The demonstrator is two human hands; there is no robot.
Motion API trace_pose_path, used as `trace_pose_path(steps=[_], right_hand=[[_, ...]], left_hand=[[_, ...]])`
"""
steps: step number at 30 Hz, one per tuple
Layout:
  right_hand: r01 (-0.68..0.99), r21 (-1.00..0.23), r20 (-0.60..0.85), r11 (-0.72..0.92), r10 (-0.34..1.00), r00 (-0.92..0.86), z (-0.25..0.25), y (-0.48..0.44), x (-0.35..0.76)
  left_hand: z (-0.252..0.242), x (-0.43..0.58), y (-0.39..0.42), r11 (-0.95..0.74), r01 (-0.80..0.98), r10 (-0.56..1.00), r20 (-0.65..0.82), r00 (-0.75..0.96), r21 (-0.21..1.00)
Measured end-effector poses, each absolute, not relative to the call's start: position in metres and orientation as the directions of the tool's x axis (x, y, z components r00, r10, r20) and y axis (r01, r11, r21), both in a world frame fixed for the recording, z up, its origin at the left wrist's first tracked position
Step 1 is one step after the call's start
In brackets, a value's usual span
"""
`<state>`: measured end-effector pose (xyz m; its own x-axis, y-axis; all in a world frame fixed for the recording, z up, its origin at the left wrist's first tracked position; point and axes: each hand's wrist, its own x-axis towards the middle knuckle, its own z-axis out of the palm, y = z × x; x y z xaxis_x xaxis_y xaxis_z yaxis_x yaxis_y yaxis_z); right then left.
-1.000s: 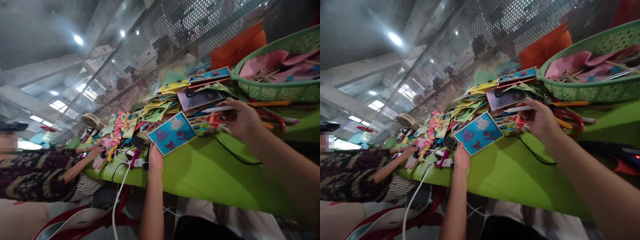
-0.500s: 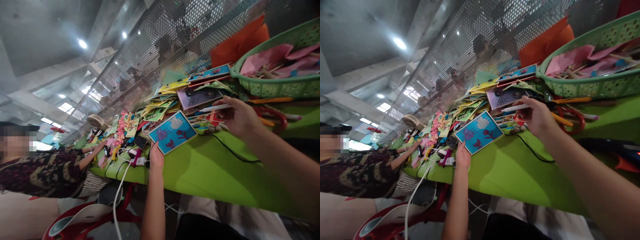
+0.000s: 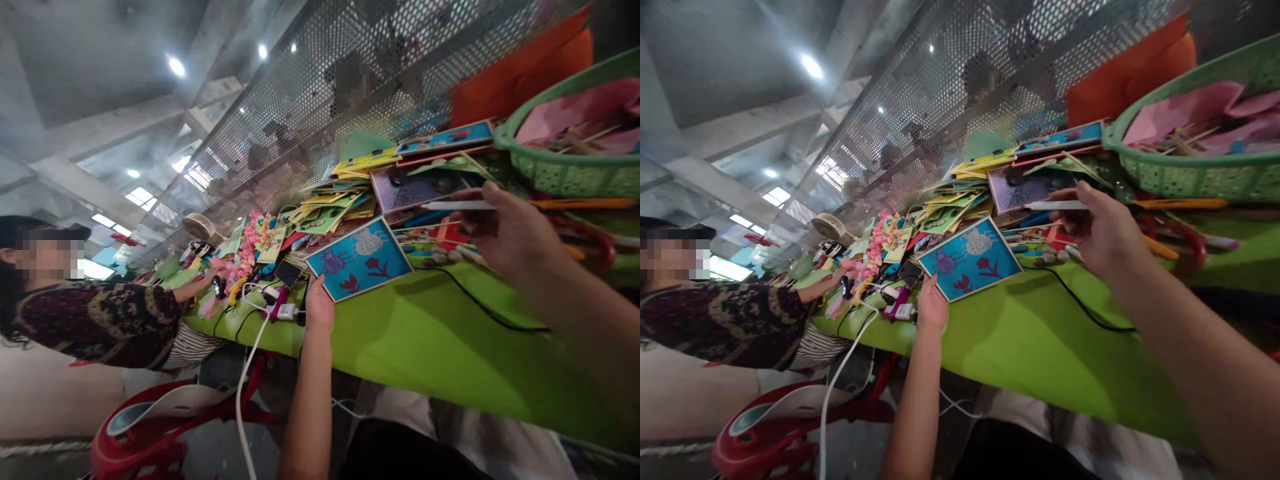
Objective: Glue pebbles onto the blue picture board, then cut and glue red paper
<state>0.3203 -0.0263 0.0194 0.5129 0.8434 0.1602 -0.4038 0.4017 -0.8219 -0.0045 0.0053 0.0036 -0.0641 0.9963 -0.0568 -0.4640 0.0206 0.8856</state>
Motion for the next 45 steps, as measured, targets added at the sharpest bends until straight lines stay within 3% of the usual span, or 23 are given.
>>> trace_pose_path(steps=[3, 6, 11, 16, 21, 27, 37, 45], right_hand=[[-0.519, -0.792, 0.042, 0.32, 0.878, 0.477, 0.022, -0.028, 0.318], [-0.439, -0.843, 0.059, 0.309, 0.866, 0.496, 0.023, -0.031, 0.314], [0.074, -0.936, 0.334, 0.345, 0.799, 0.501, 0.023, -0.043, 0.306], [0.462, -0.827, 0.529, 0.32, 0.723, 0.445, 0.026, -0.054, 0.296], [0.678, -0.681, 0.633, 0.276, 0.687, 0.356, 0.04, -0.053, 0.288], [0.769, -0.598, 0.673, 0.226, 0.662, 0.329, 0.052, -0.076, 0.274], [0.864, -0.502, 0.673, 0.051, 0.65, 0.353, -0.038, -0.158, 0.243], [0.859, -0.498, 0.665, -0.116, 0.584, 0.465, -0.042, -0.155, 0.247]], left_hand=[[-0.001, -0.004, 0.008, 0.014, -0.467, 0.998, -0.042, -0.049, 0.884], [-0.006, -0.004, 0.01, -0.003, -0.456, 1.0, 0.001, -0.006, 0.89], [-0.01, -0.002, 0.011, -0.018, -0.429, 0.998, 0.045, 0.052, 0.903], [-0.015, 0.0, 0.015, 0.028, -0.465, 0.99, 0.04, 0.134, 0.885], [-0.021, 0.002, 0.016, 0.077, -0.516, 0.977, 0.039, 0.21, 0.853], [-0.029, 0.005, 0.021, 0.112, -0.554, 0.96, 0.055, 0.276, 0.825], [-0.036, 0.013, 0.025, 0.198, -0.594, 0.944, 0.011, 0.329, 0.779], [-0.034, 0.015, 0.02, 0.236, -0.588, 0.935, -0.017, 0.353, 0.774]])
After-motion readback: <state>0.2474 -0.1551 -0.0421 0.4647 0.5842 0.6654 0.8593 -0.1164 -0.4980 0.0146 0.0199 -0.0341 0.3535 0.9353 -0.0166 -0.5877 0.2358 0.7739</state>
